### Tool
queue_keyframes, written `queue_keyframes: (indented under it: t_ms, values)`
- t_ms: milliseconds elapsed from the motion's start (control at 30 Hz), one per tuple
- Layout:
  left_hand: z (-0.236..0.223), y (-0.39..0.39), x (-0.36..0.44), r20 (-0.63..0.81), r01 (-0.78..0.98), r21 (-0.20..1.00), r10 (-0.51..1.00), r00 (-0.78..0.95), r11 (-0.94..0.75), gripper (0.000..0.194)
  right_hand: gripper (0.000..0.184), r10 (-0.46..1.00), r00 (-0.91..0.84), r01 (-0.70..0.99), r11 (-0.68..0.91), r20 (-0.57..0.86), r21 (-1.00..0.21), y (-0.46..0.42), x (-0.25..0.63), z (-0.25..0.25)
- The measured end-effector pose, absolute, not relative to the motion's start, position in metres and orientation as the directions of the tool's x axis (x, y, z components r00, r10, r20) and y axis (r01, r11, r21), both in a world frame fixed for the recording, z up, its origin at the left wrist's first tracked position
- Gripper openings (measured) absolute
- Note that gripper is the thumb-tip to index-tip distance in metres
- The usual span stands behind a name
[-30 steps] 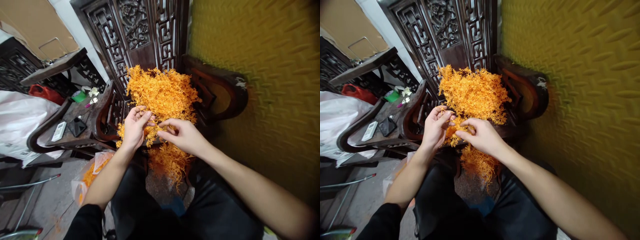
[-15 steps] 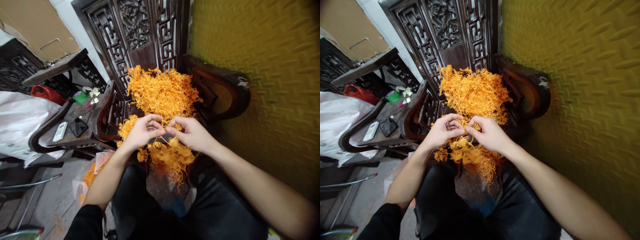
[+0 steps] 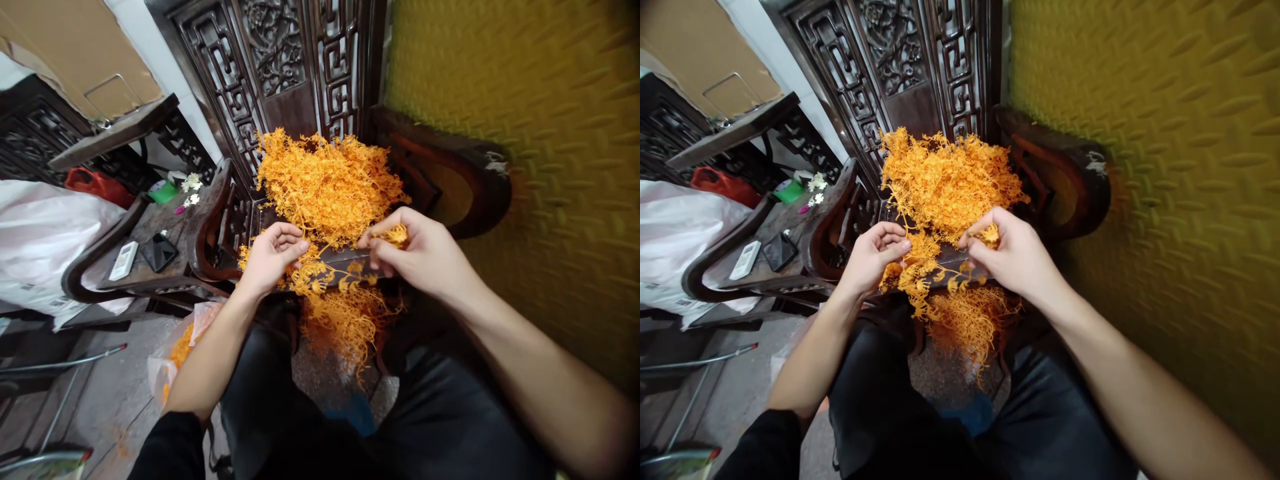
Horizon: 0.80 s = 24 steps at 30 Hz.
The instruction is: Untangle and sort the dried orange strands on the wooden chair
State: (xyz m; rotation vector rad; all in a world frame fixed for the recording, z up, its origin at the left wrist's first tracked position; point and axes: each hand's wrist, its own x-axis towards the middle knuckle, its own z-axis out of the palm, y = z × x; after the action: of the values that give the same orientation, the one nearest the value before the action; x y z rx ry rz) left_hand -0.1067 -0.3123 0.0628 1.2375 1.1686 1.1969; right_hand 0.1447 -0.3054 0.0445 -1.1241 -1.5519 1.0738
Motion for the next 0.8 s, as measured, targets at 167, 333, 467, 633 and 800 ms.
queue_keyframes:
  t_ms: [167,333,467,633,800]
  values:
    - [0.063,-0.313,-0.099,0.08,0.012,0.997,0.996,0.046,-0.081,0.03,0.026,0.893,-0.35,0.257,0.381,0.283,-0.888,-0.322,0.122,0.052]
    - [0.061,-0.312,-0.099,0.049,-0.066,0.997,0.998,0.037,-0.047,0.032,0.031,0.776,-0.531,0.388,0.581,0.342,-0.716,-0.317,0.112,0.042]
    - [0.063,-0.314,-0.101,0.005,-0.155,0.988,0.993,0.12,0.013,0.044,0.028,0.744,-0.557,0.436,0.64,0.368,-0.633,-0.314,0.109,0.031]
    - [0.06,-0.316,-0.104,0.125,-0.18,0.979,0.974,0.188,-0.091,0.073,0.019,0.73,-0.535,0.411,0.665,0.427,-0.623,-0.317,0.104,0.027]
    - [0.058,-0.317,-0.111,0.097,-0.122,0.99,0.968,0.232,-0.07,0.076,0.014,0.824,-0.287,0.381,0.565,0.488,-0.731,-0.318,0.109,0.037]
